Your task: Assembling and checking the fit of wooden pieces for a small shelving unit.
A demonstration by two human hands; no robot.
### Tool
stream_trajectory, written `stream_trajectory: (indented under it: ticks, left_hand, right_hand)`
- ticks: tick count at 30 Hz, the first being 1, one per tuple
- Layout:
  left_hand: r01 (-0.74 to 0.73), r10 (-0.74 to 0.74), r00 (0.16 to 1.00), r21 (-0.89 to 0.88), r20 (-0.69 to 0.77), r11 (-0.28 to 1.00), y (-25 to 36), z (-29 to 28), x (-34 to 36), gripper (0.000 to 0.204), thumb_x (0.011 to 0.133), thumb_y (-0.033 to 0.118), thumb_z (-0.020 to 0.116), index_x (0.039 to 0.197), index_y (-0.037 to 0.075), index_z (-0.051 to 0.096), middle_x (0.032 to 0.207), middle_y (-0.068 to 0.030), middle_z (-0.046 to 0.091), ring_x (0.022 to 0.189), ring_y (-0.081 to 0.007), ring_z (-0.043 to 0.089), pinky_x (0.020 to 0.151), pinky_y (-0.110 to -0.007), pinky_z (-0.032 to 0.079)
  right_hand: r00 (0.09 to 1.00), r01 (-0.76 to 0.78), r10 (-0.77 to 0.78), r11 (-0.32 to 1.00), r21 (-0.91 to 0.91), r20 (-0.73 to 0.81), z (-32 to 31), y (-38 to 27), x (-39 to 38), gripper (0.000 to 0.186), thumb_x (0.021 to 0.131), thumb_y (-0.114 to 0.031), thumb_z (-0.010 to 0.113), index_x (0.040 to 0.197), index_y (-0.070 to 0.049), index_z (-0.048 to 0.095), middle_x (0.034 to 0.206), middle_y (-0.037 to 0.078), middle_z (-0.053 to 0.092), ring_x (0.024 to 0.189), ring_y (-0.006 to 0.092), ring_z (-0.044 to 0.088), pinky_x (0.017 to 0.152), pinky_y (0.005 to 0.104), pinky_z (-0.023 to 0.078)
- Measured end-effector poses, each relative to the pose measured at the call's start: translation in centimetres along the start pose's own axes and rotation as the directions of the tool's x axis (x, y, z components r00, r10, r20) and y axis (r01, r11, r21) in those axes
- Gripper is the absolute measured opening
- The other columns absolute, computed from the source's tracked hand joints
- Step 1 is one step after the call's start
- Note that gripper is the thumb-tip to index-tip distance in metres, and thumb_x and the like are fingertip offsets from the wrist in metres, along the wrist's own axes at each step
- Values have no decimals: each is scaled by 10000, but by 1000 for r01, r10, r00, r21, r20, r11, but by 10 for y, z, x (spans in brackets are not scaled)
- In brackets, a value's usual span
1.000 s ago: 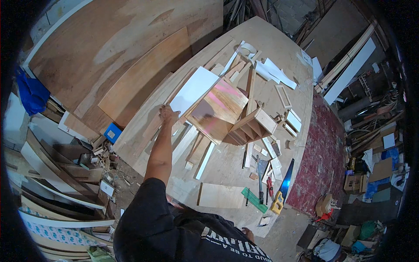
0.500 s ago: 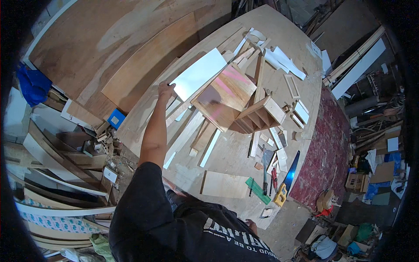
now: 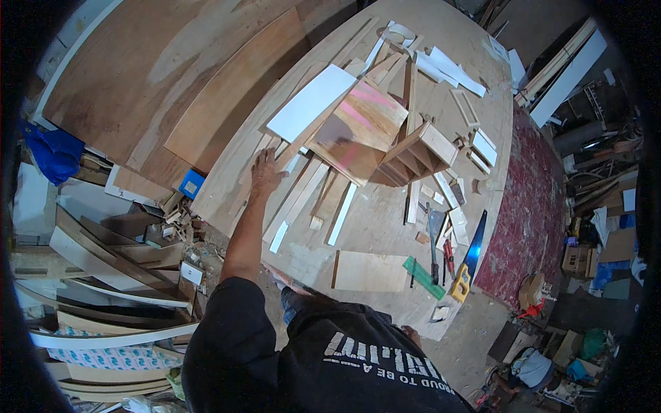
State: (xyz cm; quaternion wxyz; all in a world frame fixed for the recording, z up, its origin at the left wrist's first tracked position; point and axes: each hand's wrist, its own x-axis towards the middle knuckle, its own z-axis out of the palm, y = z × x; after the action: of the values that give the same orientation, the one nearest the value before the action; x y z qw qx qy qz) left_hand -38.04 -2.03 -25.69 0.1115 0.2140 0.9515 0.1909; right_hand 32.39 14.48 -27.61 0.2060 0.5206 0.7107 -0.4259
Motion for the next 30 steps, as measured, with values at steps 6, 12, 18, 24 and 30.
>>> stream_trajectory:
  ticks: [6, 12, 18, 24, 30]
  left_hand:
    - [-72, 72, 997, 32, 11, 997, -1, 4, 9, 787, 801, 263, 779, 1453, 106, 365, 1516, -148, 347, 1403, -358, 329, 1088, -534, 363]
    - [-23, 41, 992, 148, -123, 989, -10, -7, -8, 725, 824, 228, 747, 1441, 111, 383, 1468, -137, 391, 1341, -356, 407, 1063, -522, 394]
    - [-124, 124, 966, 13, -227, 992, 12, 25, -56, 393, 843, 191, 699, 1198, 52, 604, 1244, -125, 549, 1163, -323, 538, 954, -472, 463]
    - [-395, 437, 899, -362, 39, 844, 90, 95, -194, 442, 800, 262, 756, 1163, 41, 634, 1249, -151, 577, 1158, -328, 554, 991, -446, 441]
    - [-680, 611, 687, 53, 394, 731, 156, 87, -282, 1091, 548, 458, 890, 1452, 91, 402, 1482, -235, 312, 1386, -416, 277, 1115, -553, 267]
  right_hand:
    - [971, 214, -179, 944, 249, -159, 20, 73, 14, 468, 970, -321, 553, 1252, 53, 554, 927, 112, 686, 829, 235, 677, 773, 308, 536]
    - [996, 71, -67, 994, 79, -56, 23, 56, 3, 487, 908, -318, 650, 1235, 34, 571, 938, 141, 696, 910, 262, 675, 800, 346, 539]
    - [983, -142, 167, 954, 264, -77, 27, 0, -31, 409, 875, -263, 632, 1192, -6, 631, 1027, 141, 698, 1028, 221, 633, 873, 341, 481]
    - [926, 179, -150, 982, 54, -346, 13, -55, -3, 429, 864, -220, 688, 1207, 24, 605, 1078, 241, 650, 913, 390, 666, 785, 428, 544]
    - [801, 369, -311, 929, 14, -511, 10, -83, 61, 480, 828, -149, 671, 1251, 44, 551, 1144, 237, 609, 940, 366, 651, 801, 427, 529]
